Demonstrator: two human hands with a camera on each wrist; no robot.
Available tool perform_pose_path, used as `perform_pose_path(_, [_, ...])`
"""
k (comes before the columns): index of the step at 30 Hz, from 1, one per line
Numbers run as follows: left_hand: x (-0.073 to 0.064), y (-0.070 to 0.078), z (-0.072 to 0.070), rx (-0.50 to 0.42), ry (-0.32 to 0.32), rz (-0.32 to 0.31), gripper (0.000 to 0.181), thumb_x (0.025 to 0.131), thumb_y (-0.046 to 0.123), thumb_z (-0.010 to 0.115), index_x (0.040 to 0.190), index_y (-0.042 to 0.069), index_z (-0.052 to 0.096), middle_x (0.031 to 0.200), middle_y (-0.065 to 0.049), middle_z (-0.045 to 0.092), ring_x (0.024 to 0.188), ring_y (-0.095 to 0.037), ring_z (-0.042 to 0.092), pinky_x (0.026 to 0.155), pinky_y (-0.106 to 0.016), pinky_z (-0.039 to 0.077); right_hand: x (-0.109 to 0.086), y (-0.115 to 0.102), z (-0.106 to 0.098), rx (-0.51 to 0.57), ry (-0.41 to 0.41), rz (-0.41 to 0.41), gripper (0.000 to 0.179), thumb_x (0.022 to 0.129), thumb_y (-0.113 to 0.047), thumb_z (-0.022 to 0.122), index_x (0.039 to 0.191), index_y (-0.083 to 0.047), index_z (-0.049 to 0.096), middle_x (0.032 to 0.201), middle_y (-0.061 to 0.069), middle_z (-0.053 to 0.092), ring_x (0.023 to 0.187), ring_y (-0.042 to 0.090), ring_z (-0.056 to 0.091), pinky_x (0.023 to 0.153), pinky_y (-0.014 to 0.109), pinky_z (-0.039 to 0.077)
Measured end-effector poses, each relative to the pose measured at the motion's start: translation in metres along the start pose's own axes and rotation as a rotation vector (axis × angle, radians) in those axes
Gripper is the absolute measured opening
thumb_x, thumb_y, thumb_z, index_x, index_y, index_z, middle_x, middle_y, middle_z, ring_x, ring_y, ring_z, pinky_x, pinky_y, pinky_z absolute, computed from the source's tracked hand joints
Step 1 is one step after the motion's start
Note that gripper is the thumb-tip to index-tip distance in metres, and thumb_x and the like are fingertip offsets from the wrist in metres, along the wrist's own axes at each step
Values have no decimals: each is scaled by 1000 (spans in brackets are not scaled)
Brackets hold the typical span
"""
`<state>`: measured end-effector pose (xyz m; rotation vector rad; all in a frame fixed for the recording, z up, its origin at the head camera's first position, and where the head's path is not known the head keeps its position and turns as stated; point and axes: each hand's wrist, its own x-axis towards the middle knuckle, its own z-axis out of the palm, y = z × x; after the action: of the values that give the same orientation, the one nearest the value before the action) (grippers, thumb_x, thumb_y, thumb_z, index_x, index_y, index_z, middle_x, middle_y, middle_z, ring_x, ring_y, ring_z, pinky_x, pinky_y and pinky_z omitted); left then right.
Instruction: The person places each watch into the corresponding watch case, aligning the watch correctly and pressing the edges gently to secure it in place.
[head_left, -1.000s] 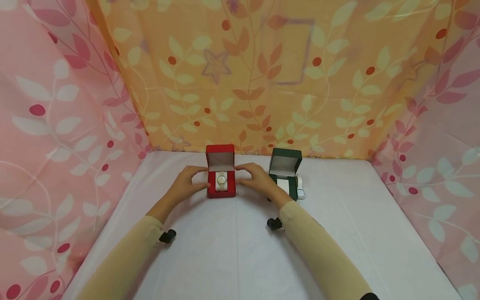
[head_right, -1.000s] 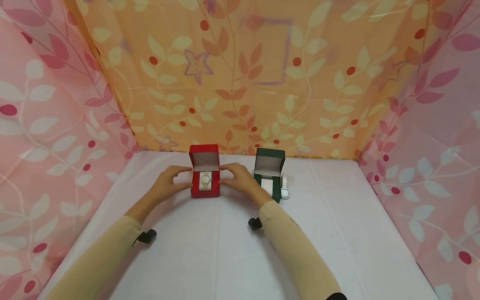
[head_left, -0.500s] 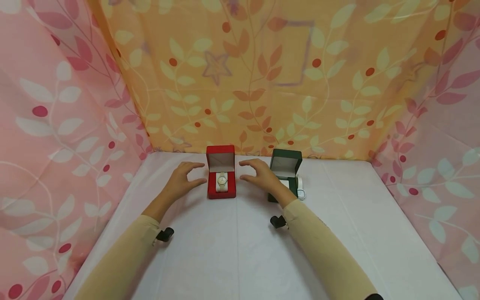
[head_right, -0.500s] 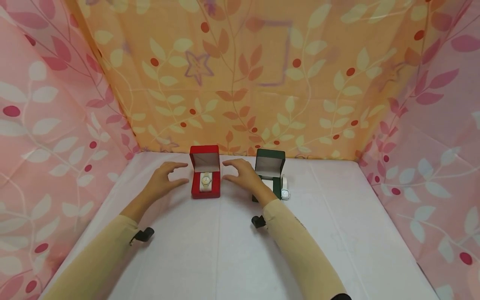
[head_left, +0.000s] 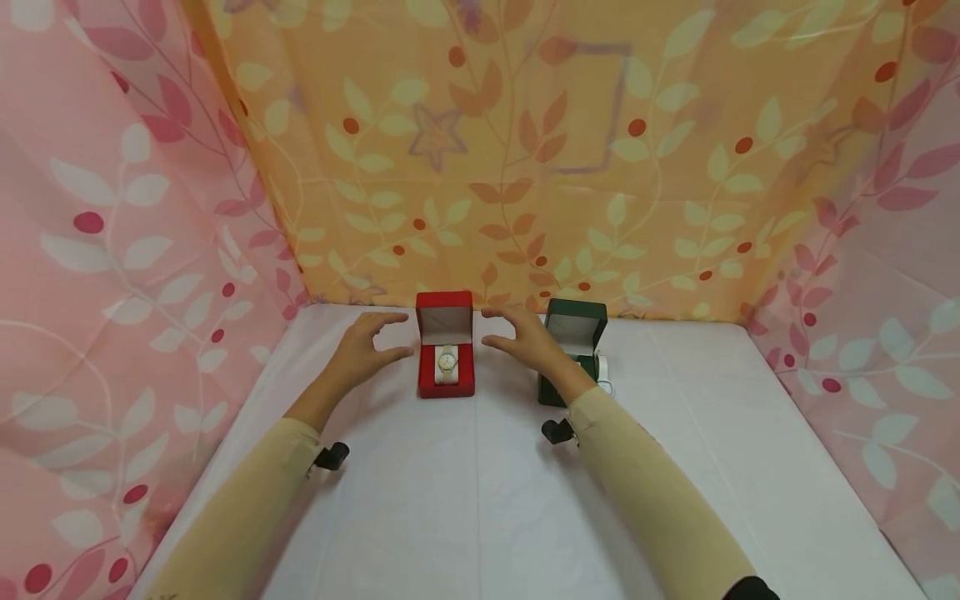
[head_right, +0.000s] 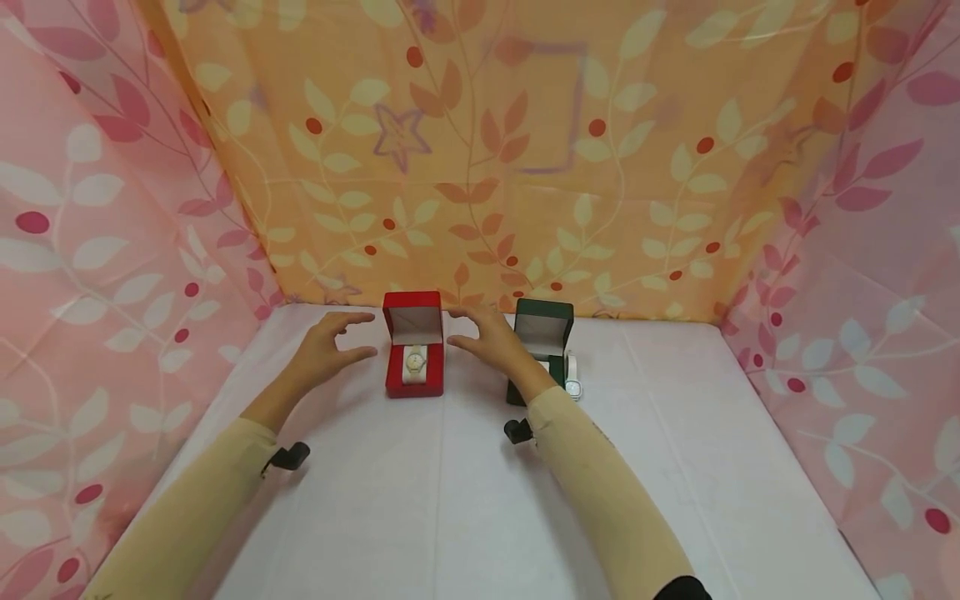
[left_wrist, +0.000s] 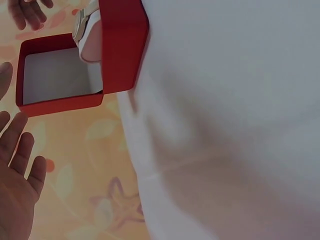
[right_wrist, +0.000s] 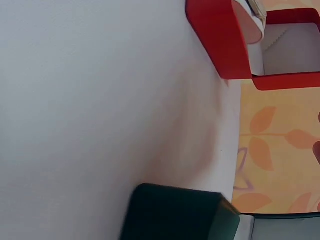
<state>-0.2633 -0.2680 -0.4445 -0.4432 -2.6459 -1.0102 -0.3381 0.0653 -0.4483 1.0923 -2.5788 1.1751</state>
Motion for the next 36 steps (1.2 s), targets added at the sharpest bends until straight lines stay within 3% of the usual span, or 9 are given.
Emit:
perform_pose_path(7, [13, 1, -3, -26, -8, -10, 67, 83, 33, 87, 141, 13, 60, 143, -7, 59, 133, -32, 50, 108, -57, 45, 10, 2, -4, 11, 18, 6, 58, 90, -29, 80, 142, -13, 60, 141, 3, 63, 134, 24, 55, 114, 49, 43])
perform_pose_path(12, [23, 1, -7, -37, -36, -45, 72, 82, 30, 88, 145, 16, 57, 145, -8, 58, 136, -33, 48, 111, -58, 43, 17, 3, -5, 9, 10, 39, 62, 91, -31, 79, 146, -13, 57, 146, 4, 60, 138, 26, 51, 115, 51, 41])
perform_pose_path(18, [35, -2, -8, -26, -37, -35, 74, 81, 31, 89, 146, 16, 56, 140, -11, 59, 129, -33, 51, 109, -56, 43, 28, 5, -8, 15, 6, 60, 61, 92, -31, 78, 146, -11, 57, 146, 6, 60, 140, 27, 50, 116, 53, 40])
perform_pose_path(26, [49, -7, -3, -43, -45, -21, 67, 83, 25, 87, 144, 13, 59, 139, -12, 61, 128, -34, 49, 108, -55, 42, 38, 11, -11, 8, -20, 81, 58, 94, -30, 76, 146, -12, 57, 147, 5, 59, 142, 28, 46, 118, 52, 36])
perform_pose_path(36, [63, -10, 1, -64, -75, -84, 59, 89, 26, 82, 143, 17, 60, 142, -7, 60, 134, -30, 45, 113, -60, 37, 49, 13, -3, -11, -25, 72, 55, 94, -28, 76, 144, -13, 59, 144, 4, 62, 138, 28, 50, 115, 52, 39])
